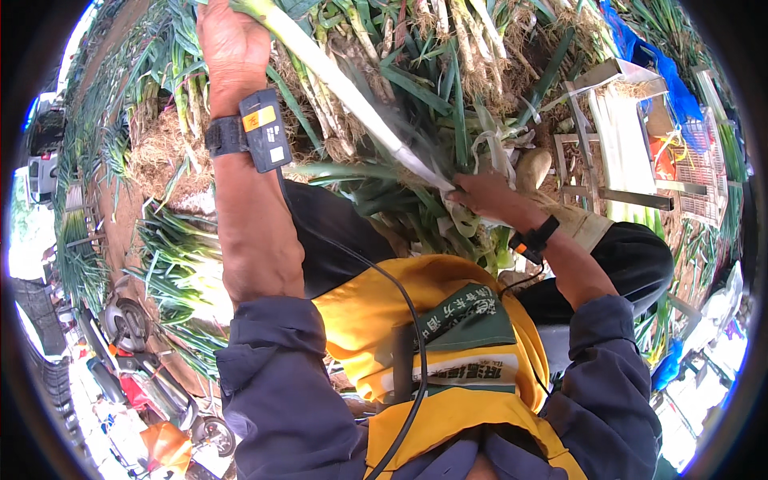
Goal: Processing and cleaning leeks in an agricultural setting.
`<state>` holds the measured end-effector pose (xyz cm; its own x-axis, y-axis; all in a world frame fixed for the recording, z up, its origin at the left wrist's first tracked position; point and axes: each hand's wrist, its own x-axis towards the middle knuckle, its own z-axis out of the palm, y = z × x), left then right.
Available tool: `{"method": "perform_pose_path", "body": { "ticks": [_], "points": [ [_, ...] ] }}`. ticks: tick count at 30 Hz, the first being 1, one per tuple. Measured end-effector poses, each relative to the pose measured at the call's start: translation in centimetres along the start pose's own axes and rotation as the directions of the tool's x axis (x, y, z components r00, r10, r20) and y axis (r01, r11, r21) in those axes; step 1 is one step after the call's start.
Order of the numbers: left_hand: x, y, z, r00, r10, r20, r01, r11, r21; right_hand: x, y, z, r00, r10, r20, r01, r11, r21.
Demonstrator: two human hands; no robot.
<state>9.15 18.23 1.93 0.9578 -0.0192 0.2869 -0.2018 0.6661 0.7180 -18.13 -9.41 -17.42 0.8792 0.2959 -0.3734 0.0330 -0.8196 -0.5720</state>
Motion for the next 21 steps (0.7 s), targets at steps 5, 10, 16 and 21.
{"method": "perform_pose_path", "body": {
  "ticks": [5,10,16,21],
  "points": [
    [-0.1,0.2,0.5,0.992,-0.003,0.127,0.0,1.0,0.024,-0.9,1.1,1.5,0.99,0.132,0.041,-0.122,0.975,-0.188],
    [0.2,3.3,0.2,0.988,0.151,-0.041,-0.148,0.986,0.073,-1.0,2.2,3.4,0.998,0.054,-0.037,-0.062,0.961,-0.269],
    [-1.7,4.4,2.2,0.966,0.255,-0.048,-0.244,0.955,0.167,-1.4,4.2,5.0,0.995,0.041,-0.091,-0.069,0.94,-0.334],
    [-1.8,6.5,2.7,0.921,0.359,-0.148,-0.323,0.92,0.222,-1.7,5.4,7.9,0.999,0.02,-0.048,-0.038,0.913,-0.407]
  ]
}}
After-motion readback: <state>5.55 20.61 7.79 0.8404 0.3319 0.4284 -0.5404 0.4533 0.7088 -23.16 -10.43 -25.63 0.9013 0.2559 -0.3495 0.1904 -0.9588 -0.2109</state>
